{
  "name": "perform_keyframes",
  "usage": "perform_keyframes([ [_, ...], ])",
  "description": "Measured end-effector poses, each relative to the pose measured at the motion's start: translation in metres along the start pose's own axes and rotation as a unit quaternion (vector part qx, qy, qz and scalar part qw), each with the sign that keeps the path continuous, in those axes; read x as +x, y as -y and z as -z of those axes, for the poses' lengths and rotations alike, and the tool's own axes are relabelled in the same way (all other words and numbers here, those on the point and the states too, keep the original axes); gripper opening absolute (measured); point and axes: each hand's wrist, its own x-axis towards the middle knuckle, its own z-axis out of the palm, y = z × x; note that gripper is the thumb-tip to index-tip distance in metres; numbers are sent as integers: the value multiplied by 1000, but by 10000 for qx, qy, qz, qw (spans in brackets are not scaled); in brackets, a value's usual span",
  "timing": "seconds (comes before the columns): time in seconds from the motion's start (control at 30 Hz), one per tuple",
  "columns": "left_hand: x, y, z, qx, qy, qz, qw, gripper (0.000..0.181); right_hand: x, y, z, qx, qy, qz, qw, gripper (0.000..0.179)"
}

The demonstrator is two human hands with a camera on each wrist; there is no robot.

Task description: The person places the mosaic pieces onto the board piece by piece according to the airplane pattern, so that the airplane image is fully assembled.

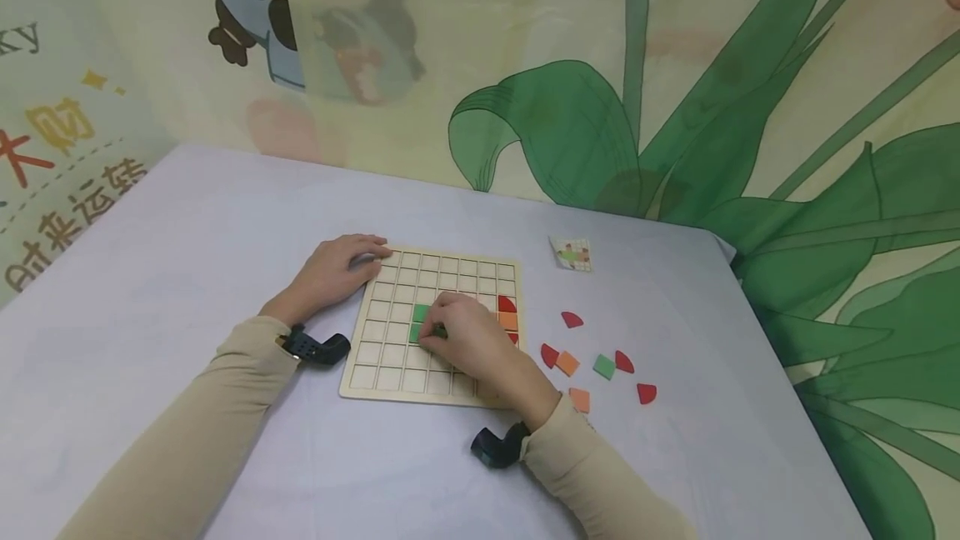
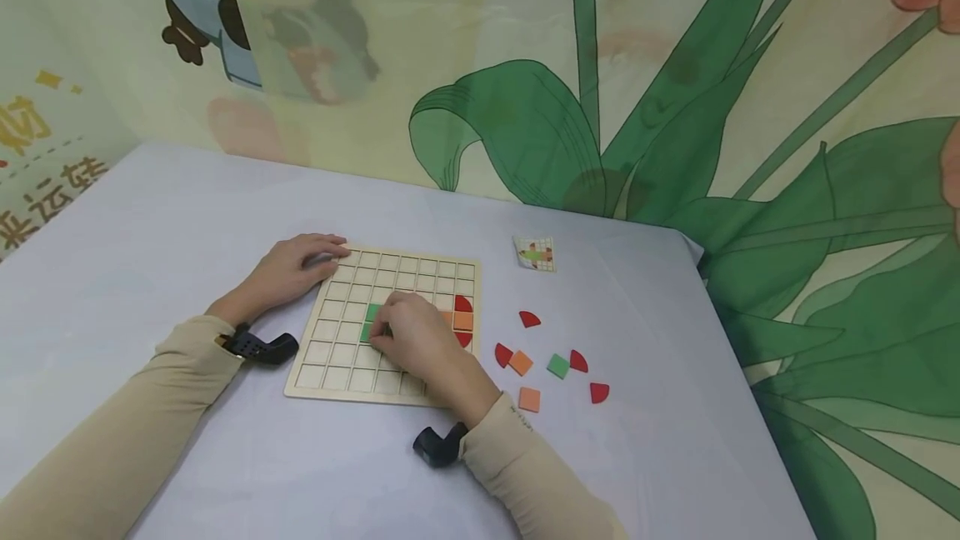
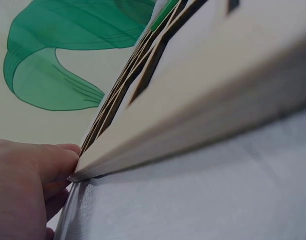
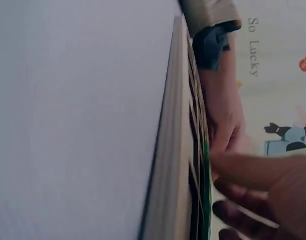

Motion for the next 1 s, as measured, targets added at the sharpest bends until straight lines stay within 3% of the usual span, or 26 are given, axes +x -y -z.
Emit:
perform_keyframes([
  [0.13,-1,4,-4,-13,-75,8,10000,32,-13,-10,27,-306,240,-6,9992,8],
  [0.23,-2,4,-7,-49,-96,-11,9999,31,-33,-33,51,-567,351,-645,9957,18],
  [0.37,-3,3,-7,-20,-123,-2,9999,31,-68,-73,71,-848,570,-1766,9790,29],
  [0.47,-3,3,-6,47,-97,11,9999,31,-92,-97,75,-1005,646,-2119,9700,34],
  [0.7,-2,5,-3,36,-120,22,9999,31,-123,-118,68,-1311,545,-2215,9648,38],
  [1.0,0,1,-3,-58,-193,-105,9997,30,-126,-120,64,-1352,325,-2283,9636,36],
])
